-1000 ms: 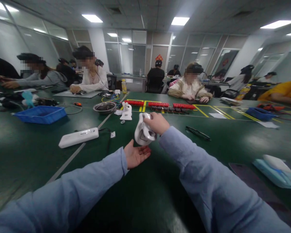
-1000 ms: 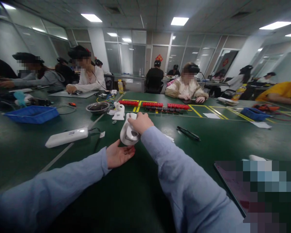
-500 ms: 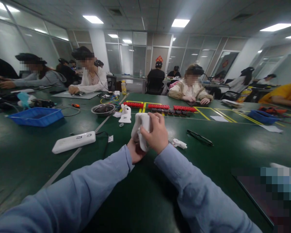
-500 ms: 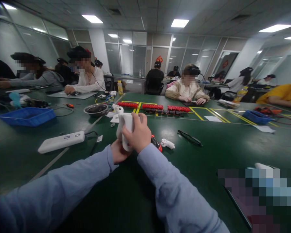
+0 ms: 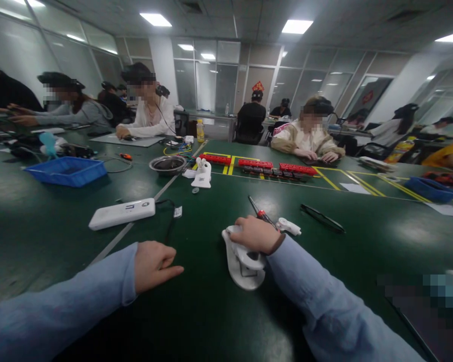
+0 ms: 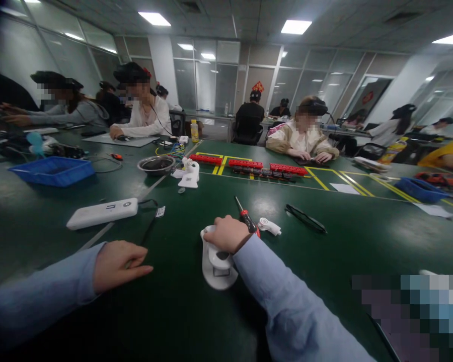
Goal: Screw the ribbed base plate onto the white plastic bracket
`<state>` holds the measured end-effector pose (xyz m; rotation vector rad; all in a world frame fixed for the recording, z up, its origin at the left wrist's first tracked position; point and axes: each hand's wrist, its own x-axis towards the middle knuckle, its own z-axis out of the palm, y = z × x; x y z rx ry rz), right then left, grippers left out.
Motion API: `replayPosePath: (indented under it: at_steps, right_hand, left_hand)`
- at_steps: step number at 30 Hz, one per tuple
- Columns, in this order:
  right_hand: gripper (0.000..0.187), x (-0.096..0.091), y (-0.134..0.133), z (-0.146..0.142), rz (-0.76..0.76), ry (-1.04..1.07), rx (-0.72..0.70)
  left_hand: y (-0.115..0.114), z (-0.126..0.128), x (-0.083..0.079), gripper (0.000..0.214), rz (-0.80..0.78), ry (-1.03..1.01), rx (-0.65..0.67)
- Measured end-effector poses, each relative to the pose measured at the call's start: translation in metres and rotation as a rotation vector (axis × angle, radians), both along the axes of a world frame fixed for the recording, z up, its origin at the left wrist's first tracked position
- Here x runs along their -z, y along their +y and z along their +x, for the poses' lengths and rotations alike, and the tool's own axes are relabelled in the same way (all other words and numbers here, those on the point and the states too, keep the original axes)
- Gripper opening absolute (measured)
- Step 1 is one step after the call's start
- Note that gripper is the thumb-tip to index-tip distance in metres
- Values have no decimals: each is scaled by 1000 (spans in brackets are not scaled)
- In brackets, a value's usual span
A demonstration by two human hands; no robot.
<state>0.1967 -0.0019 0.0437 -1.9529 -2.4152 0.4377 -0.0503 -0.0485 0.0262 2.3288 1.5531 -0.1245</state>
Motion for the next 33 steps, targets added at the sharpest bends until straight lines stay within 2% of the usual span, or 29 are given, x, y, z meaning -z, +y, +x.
replayPosePath:
  at_steps: [3,5,8,10,13,19,22,24,27,30,33]
  right_hand:
    - [41,2,4,0,40,-19,65]
    - [45,2,3,3,142,-2,126]
    - [47,-1,-2,9,319,61,184]
    - [43,-4,-8,13,389,110,175]
    - [34,-6,-17,17,435,167,126]
    - [25,-6,-28,23,479,228,69]
    - [23,-4,-28,26,488,247,53]
    - [22,-1,-28,28,488,255,37]
    - [19,5,-29,31,481,262,6]
    - [16,10,-31,36,480,275,-43]
    - [16,11,-36,41,492,303,-91]
  left_hand:
    - [-22,-26,12,49,-9,241,-195]
    - [-39,-37,22,49,-44,293,-247]
    - [-57,-40,33,38,-32,279,-200]
    - [-57,-39,34,34,-5,241,-137]
    - [-34,-41,21,37,58,188,-110]
    - [57,-52,-40,40,333,221,-303]
    - [97,-52,-59,42,412,220,-362]
    - [114,-50,-59,42,429,211,-378]
    - [125,-47,-43,43,399,192,-391]
    - [117,-48,-21,48,313,195,-410]
    - [96,-55,-10,49,234,214,-398]
